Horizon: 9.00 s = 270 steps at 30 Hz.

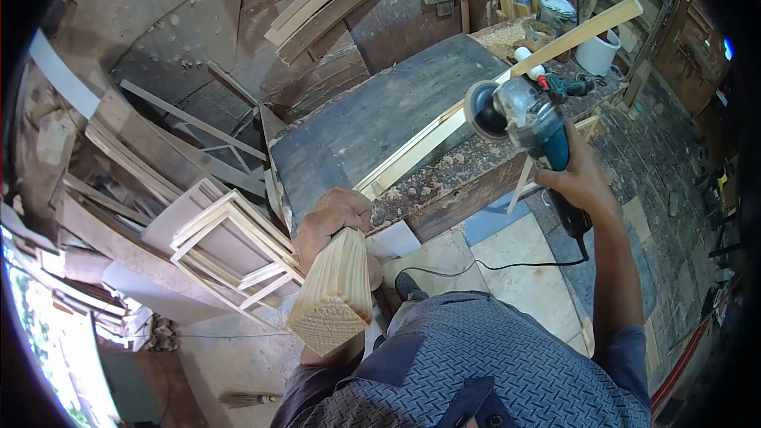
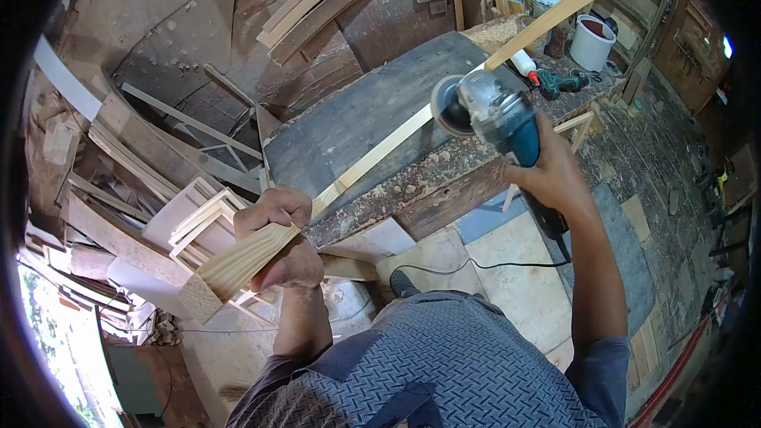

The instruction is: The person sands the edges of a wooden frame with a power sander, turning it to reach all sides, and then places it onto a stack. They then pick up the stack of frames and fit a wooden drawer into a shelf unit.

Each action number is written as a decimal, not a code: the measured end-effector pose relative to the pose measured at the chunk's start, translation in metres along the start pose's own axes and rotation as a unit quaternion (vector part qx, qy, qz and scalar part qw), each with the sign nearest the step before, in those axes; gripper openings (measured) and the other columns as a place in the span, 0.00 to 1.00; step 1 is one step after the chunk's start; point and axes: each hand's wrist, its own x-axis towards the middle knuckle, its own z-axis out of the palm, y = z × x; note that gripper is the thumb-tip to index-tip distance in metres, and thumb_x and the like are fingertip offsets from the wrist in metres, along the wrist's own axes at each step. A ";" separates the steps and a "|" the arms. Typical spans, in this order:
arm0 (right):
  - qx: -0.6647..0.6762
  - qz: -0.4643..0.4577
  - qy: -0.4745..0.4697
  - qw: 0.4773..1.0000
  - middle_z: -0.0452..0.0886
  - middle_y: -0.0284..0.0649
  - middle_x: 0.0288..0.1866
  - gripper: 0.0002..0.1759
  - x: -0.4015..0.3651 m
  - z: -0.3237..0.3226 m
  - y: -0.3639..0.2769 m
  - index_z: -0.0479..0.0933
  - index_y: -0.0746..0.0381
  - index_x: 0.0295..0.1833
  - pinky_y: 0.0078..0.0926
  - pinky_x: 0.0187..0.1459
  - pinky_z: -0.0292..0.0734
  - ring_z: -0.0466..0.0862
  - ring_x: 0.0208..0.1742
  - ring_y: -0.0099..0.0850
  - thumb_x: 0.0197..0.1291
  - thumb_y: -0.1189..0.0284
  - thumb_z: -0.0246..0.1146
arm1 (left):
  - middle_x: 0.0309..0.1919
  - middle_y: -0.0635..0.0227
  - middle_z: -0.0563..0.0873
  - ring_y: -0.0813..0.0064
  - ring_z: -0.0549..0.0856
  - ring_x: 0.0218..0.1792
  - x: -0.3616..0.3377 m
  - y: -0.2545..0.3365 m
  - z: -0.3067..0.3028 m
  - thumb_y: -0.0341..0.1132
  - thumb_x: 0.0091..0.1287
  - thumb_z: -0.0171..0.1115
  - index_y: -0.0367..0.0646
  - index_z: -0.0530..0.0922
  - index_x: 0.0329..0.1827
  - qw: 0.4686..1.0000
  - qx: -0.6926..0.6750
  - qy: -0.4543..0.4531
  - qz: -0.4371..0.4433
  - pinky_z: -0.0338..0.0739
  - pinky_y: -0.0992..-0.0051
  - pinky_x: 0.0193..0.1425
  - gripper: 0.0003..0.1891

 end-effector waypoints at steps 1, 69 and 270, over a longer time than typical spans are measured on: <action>-0.036 -0.021 0.016 0.999 0.84 0.58 0.54 0.55 -0.003 0.006 -0.003 0.59 0.61 0.75 0.44 0.56 0.78 0.86 0.54 0.52 0.36 0.69 0.74 | 0.20 0.65 0.73 0.78 0.68 0.19 0.001 0.001 0.000 0.81 0.62 0.37 0.43 0.66 0.39 1.000 0.013 0.005 0.001 0.63 0.75 0.26 0.42; -0.225 0.053 -0.222 0.947 0.85 0.58 0.47 0.52 0.308 0.140 0.206 0.60 0.60 0.73 0.49 0.52 0.80 0.85 0.50 0.56 0.42 0.57 0.74 | 0.21 0.49 0.72 0.57 0.72 0.25 0.179 -0.288 0.080 0.50 0.74 0.51 0.29 0.75 0.32 0.827 0.308 -0.320 -0.343 0.69 0.60 0.36 0.27; 0.005 0.145 -0.135 0.980 0.85 0.45 0.46 0.42 0.038 0.236 0.065 0.73 0.65 0.59 0.36 0.51 0.79 0.85 0.47 0.38 0.33 0.67 0.80 | 0.73 0.42 0.65 0.42 0.68 0.72 -0.084 -0.305 -0.147 0.19 0.63 0.60 0.33 0.53 0.77 0.905 0.280 0.124 -0.294 0.68 0.59 0.73 0.39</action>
